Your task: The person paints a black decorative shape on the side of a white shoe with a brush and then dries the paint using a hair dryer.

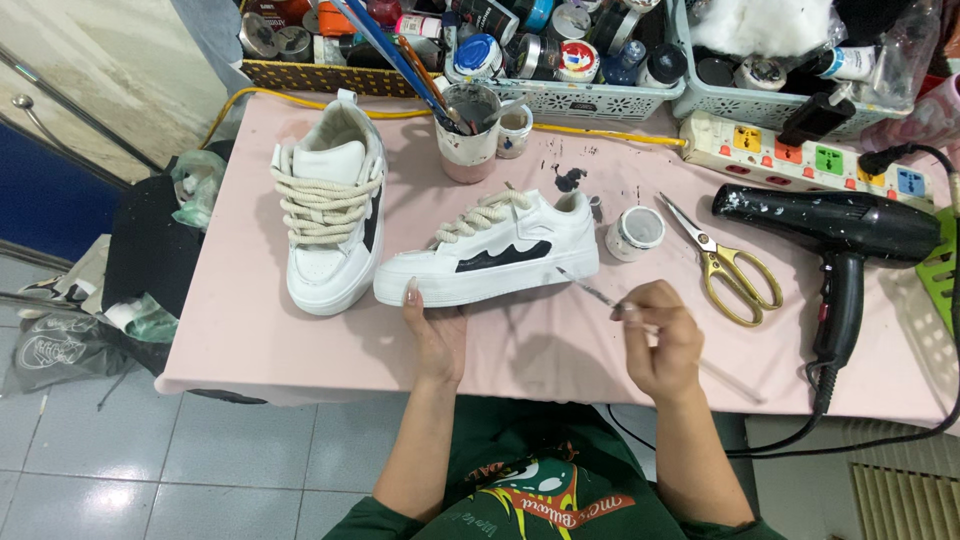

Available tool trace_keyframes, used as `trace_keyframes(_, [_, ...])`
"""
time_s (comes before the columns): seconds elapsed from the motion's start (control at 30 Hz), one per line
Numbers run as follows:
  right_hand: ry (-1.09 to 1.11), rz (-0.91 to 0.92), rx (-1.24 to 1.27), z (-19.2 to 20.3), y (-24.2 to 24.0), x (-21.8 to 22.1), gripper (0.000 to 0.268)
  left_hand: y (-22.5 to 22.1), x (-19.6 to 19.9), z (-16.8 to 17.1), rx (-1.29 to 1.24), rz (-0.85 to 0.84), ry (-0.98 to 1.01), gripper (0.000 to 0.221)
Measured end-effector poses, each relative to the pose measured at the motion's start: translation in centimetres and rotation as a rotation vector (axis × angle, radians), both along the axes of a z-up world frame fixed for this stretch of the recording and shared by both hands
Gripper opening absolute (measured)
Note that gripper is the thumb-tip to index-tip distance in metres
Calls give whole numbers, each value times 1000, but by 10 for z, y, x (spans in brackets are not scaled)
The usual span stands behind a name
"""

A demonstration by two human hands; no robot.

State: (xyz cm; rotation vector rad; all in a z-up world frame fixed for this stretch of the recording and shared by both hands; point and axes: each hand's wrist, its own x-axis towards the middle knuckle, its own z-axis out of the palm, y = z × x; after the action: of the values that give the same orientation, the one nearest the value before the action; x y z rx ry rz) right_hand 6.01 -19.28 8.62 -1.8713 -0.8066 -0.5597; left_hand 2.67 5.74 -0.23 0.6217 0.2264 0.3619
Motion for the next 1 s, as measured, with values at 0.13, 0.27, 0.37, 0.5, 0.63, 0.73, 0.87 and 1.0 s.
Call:
trace_keyframes(0.13, [272, -3, 201, -32, -7, -2, 15, -1, -1, -3, 10, 2, -2, 90])
trace_keyframes(0.27, [184, -120, 482, -43, -37, 14, 14, 0, 0, -6, 40, -15, 23, 93])
trace_keyframes(0.37, [112, -145, 491, -22, -78, 28, 12, -1, -1, -9, 74, -19, 53, 94])
trace_keyframes(0.5, [84, -312, -31, 5, -89, 42, 14, -1, -1, -7, 21, -15, 41, 91])
trace_keyframes(0.63, [61, -311, -314, 19, -69, 71, 14, -2, -2, -5, 19, -6, 8, 90])
trace_keyframes(0.73, [32, -294, -432, 18, -50, 86, 15, -2, -2, -7, 22, -11, -11, 90])
trace_keyframes(0.87, [130, -327, -458, 10, -39, 90, 16, -1, 0, -16, -5, -9, -13, 92])
trace_keyframes(1.0, [63, -330, -347, -1, -39, 91, 13, -2, 1, -28, -1, 3, 12, 94])
